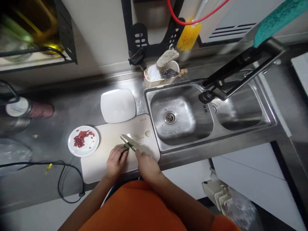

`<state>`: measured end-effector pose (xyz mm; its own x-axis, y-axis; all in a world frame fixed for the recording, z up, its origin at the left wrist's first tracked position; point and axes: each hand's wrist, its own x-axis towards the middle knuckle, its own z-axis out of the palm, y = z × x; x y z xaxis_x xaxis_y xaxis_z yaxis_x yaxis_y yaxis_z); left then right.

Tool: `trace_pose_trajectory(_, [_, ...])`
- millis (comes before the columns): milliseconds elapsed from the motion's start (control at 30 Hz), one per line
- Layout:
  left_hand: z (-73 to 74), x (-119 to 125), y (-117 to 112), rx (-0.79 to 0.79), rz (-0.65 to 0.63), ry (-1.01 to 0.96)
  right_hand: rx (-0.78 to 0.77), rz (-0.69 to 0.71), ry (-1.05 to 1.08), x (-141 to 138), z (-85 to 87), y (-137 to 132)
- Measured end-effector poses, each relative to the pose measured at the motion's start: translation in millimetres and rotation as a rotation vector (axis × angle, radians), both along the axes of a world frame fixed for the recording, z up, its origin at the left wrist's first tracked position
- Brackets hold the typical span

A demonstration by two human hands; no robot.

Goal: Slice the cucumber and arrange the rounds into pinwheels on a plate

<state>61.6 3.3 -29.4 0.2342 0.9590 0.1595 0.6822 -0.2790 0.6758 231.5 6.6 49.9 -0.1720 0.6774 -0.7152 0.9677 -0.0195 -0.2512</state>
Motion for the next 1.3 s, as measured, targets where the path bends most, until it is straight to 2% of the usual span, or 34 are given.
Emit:
trace_pose_trajectory(233, [-0.9,-1,0,0.033,-0.003,0.007,-0.053,0.036,-0.009,3,19.9,-14])
trace_pose_trajectory(500, [-3.5,-2,-1,0.066,-0.005,0.022,-0.056,0.024,-0.018,2,27.4,-17])
trace_pose_trajectory(1300, [-2.3,-1,0,0.076,-0.012,0.007,-0.061,0.047,-0.024,1,25.6,-12])
